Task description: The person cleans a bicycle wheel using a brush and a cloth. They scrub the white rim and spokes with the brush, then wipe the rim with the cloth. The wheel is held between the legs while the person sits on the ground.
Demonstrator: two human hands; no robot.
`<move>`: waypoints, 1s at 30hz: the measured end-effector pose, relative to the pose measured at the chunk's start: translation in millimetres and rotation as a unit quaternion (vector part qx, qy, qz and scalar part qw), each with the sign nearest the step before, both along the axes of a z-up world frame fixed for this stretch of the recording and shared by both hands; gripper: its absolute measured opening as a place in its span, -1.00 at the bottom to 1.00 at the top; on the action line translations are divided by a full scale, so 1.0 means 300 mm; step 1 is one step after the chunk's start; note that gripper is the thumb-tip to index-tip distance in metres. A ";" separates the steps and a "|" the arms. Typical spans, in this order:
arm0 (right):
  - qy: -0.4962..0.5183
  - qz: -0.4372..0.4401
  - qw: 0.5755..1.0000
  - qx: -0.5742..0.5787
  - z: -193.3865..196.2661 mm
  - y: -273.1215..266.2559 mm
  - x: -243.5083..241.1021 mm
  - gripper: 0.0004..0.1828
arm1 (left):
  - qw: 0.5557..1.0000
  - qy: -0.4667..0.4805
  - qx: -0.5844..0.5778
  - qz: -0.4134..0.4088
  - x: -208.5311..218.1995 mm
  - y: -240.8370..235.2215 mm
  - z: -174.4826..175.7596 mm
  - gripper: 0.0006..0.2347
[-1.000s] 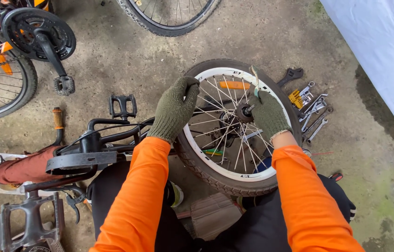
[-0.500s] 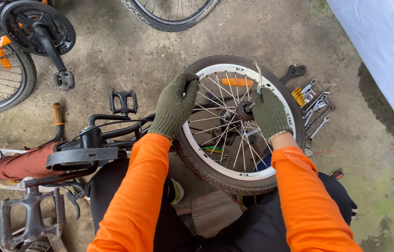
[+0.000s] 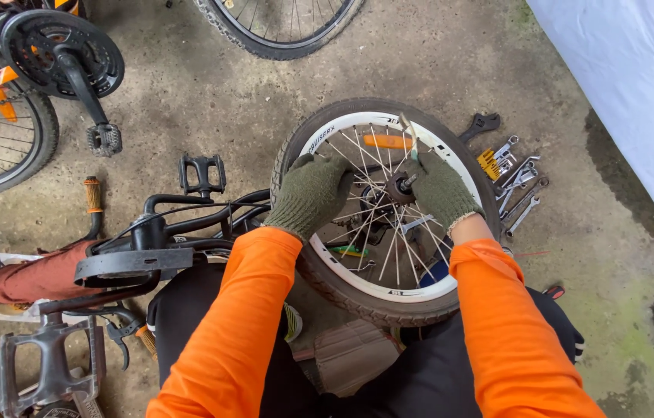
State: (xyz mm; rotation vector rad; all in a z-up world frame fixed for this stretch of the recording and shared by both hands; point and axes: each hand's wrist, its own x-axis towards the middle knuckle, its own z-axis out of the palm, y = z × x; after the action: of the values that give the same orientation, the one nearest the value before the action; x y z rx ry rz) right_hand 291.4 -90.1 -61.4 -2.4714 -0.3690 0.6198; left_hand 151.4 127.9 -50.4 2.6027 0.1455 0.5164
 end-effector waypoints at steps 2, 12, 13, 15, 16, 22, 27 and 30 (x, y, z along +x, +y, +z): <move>-0.037 0.073 0.995 0.057 0.029 -0.005 -0.020 -0.43 | 0.996 0.001 0.085 0.007 -0.007 -0.013 -0.036 -0.89; 0.081 -0.058 0.967 0.236 0.135 0.012 -0.054 -0.63 | 0.889 0.303 0.343 -0.030 -0.016 -0.058 0.131 -0.73; 0.069 -0.036 0.972 0.222 0.167 0.015 -0.068 -0.65 | 0.949 0.243 0.202 -0.004 -0.040 -0.067 0.199 -0.72; 0.057 -0.013 0.977 0.207 0.204 0.020 -0.094 -0.66 | 0.983 0.176 0.056 0.025 -0.053 -0.056 0.190 -0.68; -0.007 0.018 0.988 0.154 0.209 0.024 -0.106 -0.66 | 0.985 0.135 0.105 0.033 -0.043 -0.033 0.115 -0.75; -0.096 0.064 0.988 0.101 0.226 0.046 -0.166 -0.68 | 0.984 0.112 0.140 0.006 -0.111 0.000 0.157 -0.82; -0.090 0.076 0.986 0.117 0.288 0.047 -0.257 -0.65 | 0.974 0.119 0.187 0.044 -0.168 -0.003 0.165 -0.76; -0.116 0.072 0.989 0.058 0.392 0.056 -0.350 -0.61 | 0.989 0.089 0.116 0.004 -0.217 -0.027 0.245 -0.84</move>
State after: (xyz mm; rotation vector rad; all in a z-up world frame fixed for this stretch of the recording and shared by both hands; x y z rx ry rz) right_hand 186.4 -73.4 56.0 -2.4248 -0.6593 0.3563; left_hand 86.4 119.8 23.1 2.8768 0.1641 0.3176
